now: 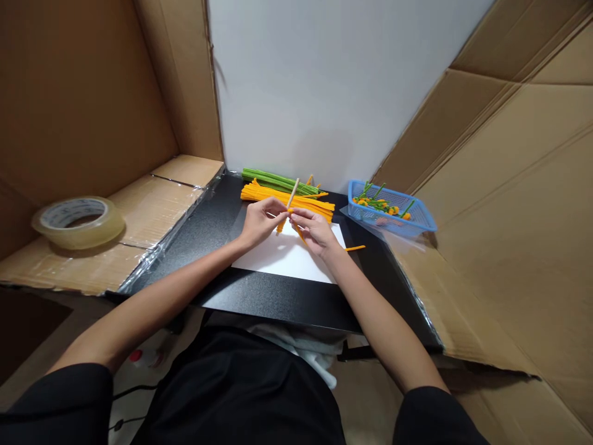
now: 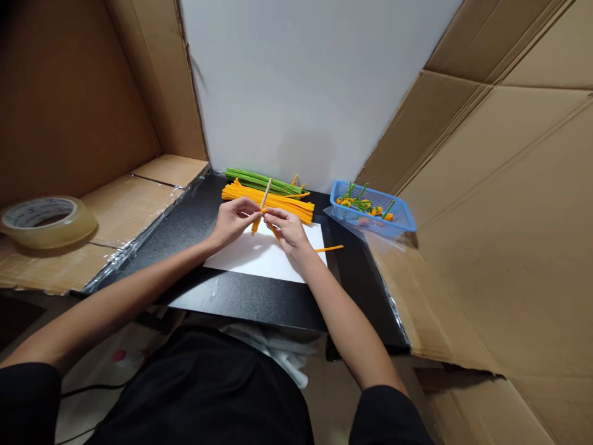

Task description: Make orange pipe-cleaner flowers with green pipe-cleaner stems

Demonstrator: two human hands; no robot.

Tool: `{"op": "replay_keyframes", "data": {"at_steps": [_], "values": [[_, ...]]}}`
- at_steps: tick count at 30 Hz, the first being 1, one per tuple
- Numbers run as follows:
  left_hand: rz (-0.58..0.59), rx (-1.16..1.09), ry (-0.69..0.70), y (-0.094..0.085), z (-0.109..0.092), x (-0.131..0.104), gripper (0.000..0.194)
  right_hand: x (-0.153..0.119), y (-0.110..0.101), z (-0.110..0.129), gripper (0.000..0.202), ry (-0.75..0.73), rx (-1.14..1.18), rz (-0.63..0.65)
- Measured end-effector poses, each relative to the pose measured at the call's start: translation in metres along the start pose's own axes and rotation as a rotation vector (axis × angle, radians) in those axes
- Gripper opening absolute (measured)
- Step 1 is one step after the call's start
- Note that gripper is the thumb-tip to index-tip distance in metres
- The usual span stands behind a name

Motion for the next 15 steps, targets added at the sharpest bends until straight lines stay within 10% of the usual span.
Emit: {"op": "replay_keyframes", "data": {"at_steps": [15], "values": [[0.017,-0.158,-0.135,0.005,0.020,0.002,0.040,-0.002,0.003,0.003,0.029,-0.007,0.046,0.004]]}}
Point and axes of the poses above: each hand's wrist, its own x-axis towards the middle knuckle, its own y-axis out of the palm, z = x × y, the point moved 10 cm from there along x, towards the middle knuckle, and after that the axes turned 3 degrees about -z, right-handed, at the moved point
